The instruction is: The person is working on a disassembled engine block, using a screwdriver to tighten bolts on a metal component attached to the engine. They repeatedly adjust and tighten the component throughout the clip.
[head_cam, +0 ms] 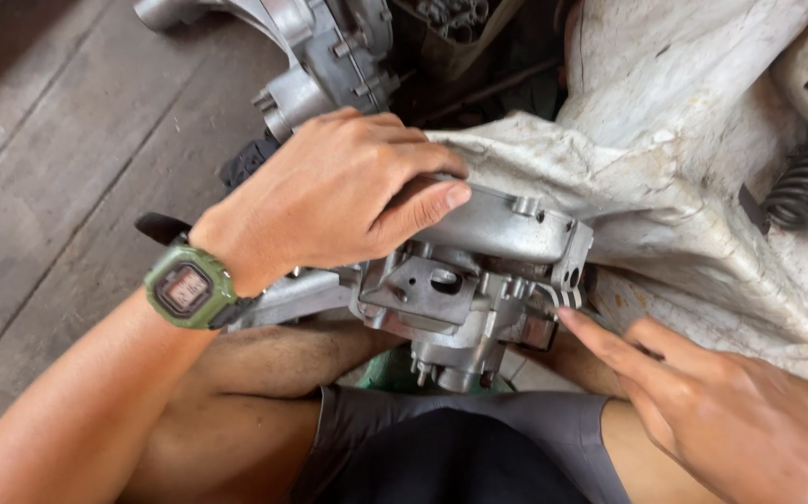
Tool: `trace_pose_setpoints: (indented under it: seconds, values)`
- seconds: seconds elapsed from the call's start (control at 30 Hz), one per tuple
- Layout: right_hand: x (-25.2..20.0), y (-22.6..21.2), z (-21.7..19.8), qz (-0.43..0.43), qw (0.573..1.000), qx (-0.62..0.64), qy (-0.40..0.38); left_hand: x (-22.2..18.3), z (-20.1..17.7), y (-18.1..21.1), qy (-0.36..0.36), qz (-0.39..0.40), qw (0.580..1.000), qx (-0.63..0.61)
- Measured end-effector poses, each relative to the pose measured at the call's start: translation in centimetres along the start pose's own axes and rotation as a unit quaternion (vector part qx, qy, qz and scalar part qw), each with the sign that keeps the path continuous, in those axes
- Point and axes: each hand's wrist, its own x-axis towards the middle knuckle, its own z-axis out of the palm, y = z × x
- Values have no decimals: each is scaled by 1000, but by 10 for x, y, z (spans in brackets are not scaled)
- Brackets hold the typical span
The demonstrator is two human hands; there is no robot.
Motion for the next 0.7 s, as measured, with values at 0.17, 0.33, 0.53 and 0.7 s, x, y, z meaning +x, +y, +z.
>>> trace_pose_setpoints:
  seconds: [0.17,0.33,0.53,0.7]
  values:
    - [21,-19,-17,-180,966,-143,114,-2,1,-2,6,0,1000,4]
    - [46,-46,1,-37,977,77,195,-3,3,-3,6,13,1000,7]
    - [40,-42,-12,-152,973,-88,151,-4,2,-1,17,2,999,29]
    - [40,-49,-8,-46,980,-95,167,-2,1,1,18,2,1000,-15]
